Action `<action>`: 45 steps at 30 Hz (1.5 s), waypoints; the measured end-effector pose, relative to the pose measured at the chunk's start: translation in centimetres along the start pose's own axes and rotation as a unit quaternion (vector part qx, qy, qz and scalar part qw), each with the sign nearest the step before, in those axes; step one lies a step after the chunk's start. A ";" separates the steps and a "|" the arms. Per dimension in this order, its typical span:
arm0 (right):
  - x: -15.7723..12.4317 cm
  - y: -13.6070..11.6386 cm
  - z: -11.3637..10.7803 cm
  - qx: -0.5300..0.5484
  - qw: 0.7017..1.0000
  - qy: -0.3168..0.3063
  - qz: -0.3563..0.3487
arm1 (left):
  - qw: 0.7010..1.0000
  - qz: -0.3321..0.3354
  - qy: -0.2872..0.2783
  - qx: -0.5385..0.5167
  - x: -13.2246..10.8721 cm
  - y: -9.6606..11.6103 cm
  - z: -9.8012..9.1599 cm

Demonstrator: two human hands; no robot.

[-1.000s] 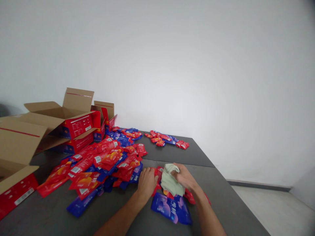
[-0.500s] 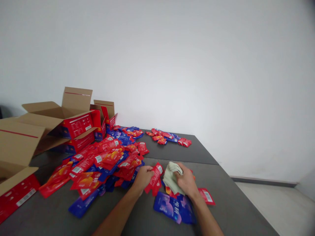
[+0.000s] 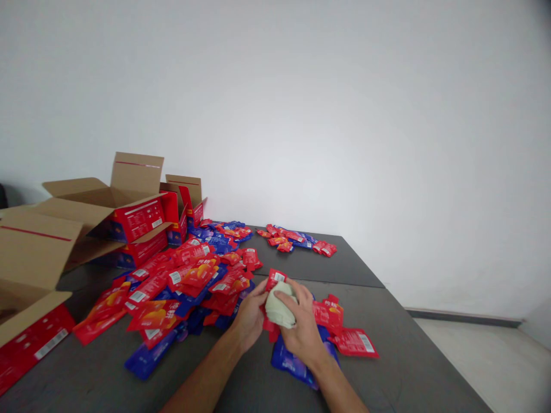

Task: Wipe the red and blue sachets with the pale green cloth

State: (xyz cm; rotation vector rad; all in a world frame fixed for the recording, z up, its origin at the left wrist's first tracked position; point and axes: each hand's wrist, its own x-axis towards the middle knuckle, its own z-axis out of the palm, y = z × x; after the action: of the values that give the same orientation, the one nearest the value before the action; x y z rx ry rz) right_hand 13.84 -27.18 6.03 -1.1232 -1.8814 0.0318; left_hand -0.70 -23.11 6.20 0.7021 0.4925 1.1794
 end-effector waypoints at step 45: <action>0.6 0.8 -0.3 0.009 0.990 0.052 0.134 | 0.994 0.053 0.088 0.034 0.8 -0.2 -1.9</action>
State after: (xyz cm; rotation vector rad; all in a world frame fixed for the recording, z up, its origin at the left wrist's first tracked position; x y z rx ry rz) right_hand 14.51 -26.40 6.29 -1.3332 -1.6253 0.1396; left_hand -1.56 -21.92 4.76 0.6927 0.6508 1.3363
